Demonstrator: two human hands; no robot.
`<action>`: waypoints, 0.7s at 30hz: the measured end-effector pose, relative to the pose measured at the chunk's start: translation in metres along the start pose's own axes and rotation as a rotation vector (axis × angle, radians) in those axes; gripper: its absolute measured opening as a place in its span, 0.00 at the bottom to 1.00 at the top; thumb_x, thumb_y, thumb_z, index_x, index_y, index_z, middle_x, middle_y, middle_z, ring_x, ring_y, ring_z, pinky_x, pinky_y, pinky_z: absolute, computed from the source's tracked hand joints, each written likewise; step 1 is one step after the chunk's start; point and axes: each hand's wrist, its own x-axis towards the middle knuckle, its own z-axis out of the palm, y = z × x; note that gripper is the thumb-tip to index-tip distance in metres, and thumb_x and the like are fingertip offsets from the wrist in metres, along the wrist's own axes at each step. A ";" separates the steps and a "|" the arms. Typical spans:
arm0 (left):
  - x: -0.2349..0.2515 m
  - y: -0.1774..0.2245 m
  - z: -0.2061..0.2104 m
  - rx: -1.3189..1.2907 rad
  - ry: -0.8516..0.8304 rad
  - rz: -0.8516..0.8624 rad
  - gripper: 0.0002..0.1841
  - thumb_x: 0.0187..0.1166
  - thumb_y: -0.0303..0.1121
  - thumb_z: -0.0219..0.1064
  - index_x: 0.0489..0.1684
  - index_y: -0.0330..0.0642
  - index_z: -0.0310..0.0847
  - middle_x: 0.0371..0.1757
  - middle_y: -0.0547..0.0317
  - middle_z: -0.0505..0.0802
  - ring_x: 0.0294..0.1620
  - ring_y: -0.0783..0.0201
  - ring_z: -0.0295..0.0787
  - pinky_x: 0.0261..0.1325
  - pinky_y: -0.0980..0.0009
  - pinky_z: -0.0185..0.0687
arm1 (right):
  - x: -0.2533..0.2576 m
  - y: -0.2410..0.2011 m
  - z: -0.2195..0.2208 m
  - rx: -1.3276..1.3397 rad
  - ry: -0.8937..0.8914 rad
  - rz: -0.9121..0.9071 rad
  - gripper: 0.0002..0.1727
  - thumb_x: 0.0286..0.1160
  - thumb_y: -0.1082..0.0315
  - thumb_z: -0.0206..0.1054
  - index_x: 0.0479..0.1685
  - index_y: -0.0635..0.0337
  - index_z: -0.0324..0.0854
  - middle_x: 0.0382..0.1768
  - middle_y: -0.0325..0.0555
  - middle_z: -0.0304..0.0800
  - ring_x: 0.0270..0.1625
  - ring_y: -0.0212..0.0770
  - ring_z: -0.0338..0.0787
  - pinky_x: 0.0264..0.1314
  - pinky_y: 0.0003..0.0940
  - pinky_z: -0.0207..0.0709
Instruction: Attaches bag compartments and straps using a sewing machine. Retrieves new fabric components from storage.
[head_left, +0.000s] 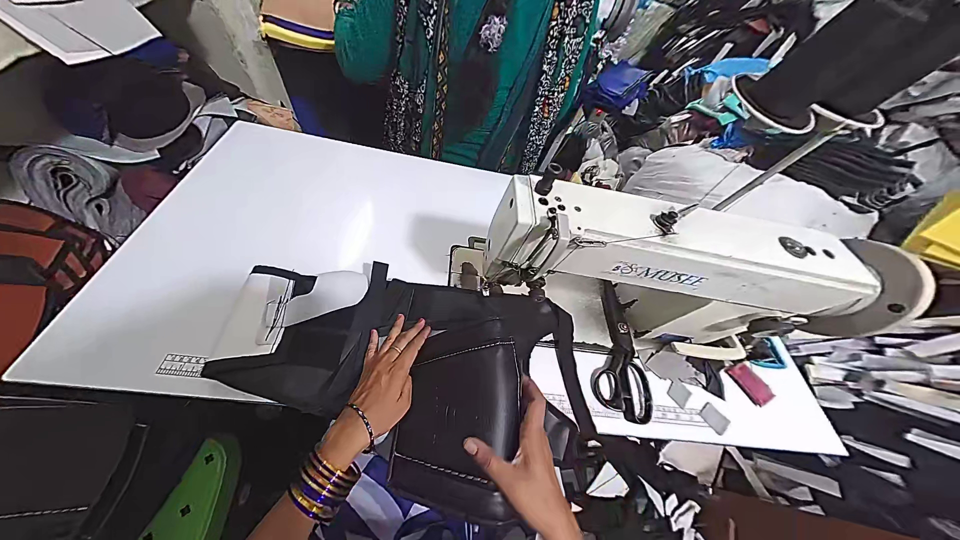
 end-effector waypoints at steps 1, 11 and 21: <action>0.000 0.000 0.001 0.018 0.007 -0.002 0.35 0.66 0.19 0.51 0.83 0.36 0.73 0.86 0.51 0.77 0.91 0.36 0.58 0.82 0.20 0.40 | 0.008 0.005 -0.008 0.131 -0.061 0.063 0.72 0.51 0.45 0.82 0.92 0.75 0.36 0.85 0.71 0.61 0.78 0.36 0.77 0.75 0.30 0.74; 0.011 0.011 -0.016 0.064 -0.138 -0.155 0.38 0.81 0.48 0.63 0.91 0.43 0.61 0.93 0.50 0.64 0.95 0.28 0.36 0.74 0.11 0.15 | 0.041 0.081 -0.113 0.372 0.284 0.156 0.56 0.49 0.75 0.69 0.91 0.71 0.49 0.78 0.50 0.75 0.63 0.18 0.86 0.61 0.14 0.81; 0.101 0.032 0.021 0.134 -0.606 0.014 0.33 0.93 0.48 0.49 0.97 0.52 0.48 0.98 0.64 0.48 0.99 0.52 0.23 0.87 0.28 0.17 | 0.045 0.076 -0.115 0.371 0.224 0.153 0.56 0.49 0.74 0.69 0.91 0.71 0.48 0.79 0.47 0.75 0.65 0.17 0.85 0.62 0.13 0.81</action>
